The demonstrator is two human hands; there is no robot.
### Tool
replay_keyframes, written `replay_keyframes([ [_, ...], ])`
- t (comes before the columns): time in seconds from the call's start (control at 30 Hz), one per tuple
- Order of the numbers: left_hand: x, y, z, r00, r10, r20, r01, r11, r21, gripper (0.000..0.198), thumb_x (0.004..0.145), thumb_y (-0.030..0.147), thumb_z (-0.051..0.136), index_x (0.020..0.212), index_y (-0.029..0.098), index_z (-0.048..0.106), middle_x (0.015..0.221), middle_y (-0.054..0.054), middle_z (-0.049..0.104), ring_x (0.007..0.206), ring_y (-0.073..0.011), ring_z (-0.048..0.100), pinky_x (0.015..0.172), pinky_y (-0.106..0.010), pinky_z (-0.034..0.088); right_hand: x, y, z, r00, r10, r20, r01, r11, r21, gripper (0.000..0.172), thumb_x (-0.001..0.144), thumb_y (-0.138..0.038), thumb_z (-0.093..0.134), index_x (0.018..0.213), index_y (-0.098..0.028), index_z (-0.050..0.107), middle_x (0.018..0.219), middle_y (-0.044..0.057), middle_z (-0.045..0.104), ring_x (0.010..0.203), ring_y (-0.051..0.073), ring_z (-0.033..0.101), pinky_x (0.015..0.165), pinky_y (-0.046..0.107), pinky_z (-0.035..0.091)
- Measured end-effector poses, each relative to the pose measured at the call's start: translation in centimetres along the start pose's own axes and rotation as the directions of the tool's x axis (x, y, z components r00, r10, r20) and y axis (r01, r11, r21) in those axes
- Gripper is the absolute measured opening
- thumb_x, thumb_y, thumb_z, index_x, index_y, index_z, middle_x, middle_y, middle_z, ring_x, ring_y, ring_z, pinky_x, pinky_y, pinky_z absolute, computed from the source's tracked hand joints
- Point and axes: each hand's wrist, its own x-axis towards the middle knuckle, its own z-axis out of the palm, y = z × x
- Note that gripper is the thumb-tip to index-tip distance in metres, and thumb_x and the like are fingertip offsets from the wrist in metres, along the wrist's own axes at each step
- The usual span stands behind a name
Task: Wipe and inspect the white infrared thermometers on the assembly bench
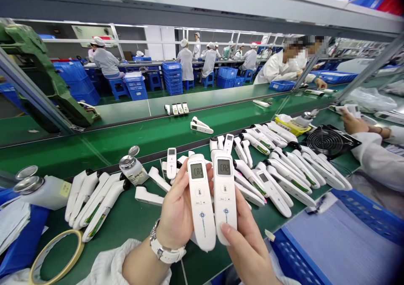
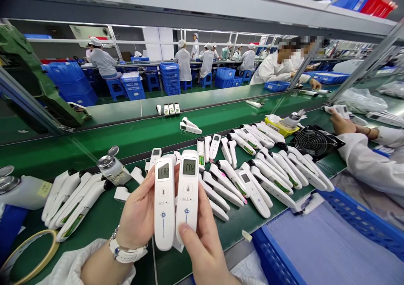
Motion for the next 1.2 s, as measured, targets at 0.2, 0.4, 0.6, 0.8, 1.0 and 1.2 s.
replay_keyframes([
  [0.2, 0.5, 0.0, -0.3, 0.958, -0.234, 0.167, 0.253, 0.962, -0.099, 0.044, 0.085, 0.045, 0.044, 0.108, 0.011, 0.058, 0.068, -0.005, 0.064, 0.055, -0.0175, 0.06, 0.044, -0.026, 0.044, -0.5, -0.7, 0.6, 0.998, 0.027, 0.049, -0.028, 1.0, 0.014, 0.056, 0.082, -0.036, 0.058, 0.132, -0.043, 0.033, 0.141, -0.004, 0.037, 0.127, 0.024, 0.038, 0.102, 0.045, 0.036],
  [0.4, 0.6, 0.5, -0.3, 0.93, -0.301, 0.213, 0.346, 0.912, -0.22, 0.043, 0.089, 0.039, 0.037, 0.105, 0.006, 0.06, 0.082, -0.009, 0.069, 0.065, -0.0144, 0.064, 0.054, -0.022, 0.053, -0.1, -0.5, 0.4, 0.998, -0.04, -0.037, 0.037, 0.996, -0.08, 0.06, 0.08, -0.038, 0.061, 0.133, -0.039, 0.032, 0.135, 0.004, 0.046, 0.116, 0.025, 0.05, 0.097, 0.045, 0.041],
  [0.6, 0.6, 0.5, -1.2, 0.968, -0.207, 0.138, 0.233, 0.951, -0.203, 0.053, 0.086, 0.049, 0.039, 0.105, 0.004, 0.059, 0.069, -0.006, 0.064, 0.061, -0.0092, 0.063, 0.056, -0.014, 0.053, 0.9, -0.1, -0.4, 0.992, -0.111, -0.063, 0.104, 0.988, -0.113, 0.062, 0.079, -0.031, 0.063, 0.133, -0.037, 0.034, 0.132, 0.005, 0.049, 0.114, 0.026, 0.052, 0.09, 0.04, 0.048],
  [0.8, 0.2, 0.4, -0.9, 0.979, -0.127, 0.161, 0.156, 0.971, -0.179, 0.049, 0.089, 0.042, 0.034, 0.107, 0.003, 0.057, 0.068, -0.003, 0.064, 0.053, -0.0069, 0.06, 0.049, -0.013, 0.052, 1.0, -0.2, -0.3, 0.99, -0.124, -0.071, 0.116, 0.987, -0.109, 0.057, 0.08, -0.032, 0.063, 0.13, -0.04, 0.038, 0.123, 0.003, 0.055, 0.108, 0.023, 0.056, 0.089, 0.037, 0.05],
  [1.0, 0.4, 0.4, -1.0, 0.975, -0.139, 0.175, 0.169, 0.971, -0.169, 0.048, 0.088, 0.045, 0.034, 0.093, 0.005, 0.062, 0.064, -0.003, 0.063, 0.051, -0.0069, 0.06, 0.047, -0.013, 0.051, 0.8, 0.3, -0.6, 0.99, -0.096, -0.107, 0.076, 0.982, -0.175, 0.06, 0.078, -0.037, 0.064, 0.131, -0.038, 0.037, 0.132, 0.004, 0.048, 0.118, 0.028, 0.048, 0.094, 0.046, 0.044],
  [1.2, 0.3, -0.2, -1.0, 0.992, -0.059, 0.108, 0.068, 0.994, -0.083, 0.046, 0.086, 0.047, 0.039, 0.08, 0.01, 0.065, 0.07, -0.004, 0.065, 0.06, -0.0086, 0.062, 0.059, -0.016, 0.052, 1.1, 0.7, -1.1, 0.993, -0.074, -0.088, 0.055, 0.979, -0.197, 0.065, 0.08, -0.038, 0.061, 0.136, -0.035, 0.029, 0.136, 0.007, 0.044, 0.119, 0.029, 0.048, 0.091, 0.043, 0.047],
])
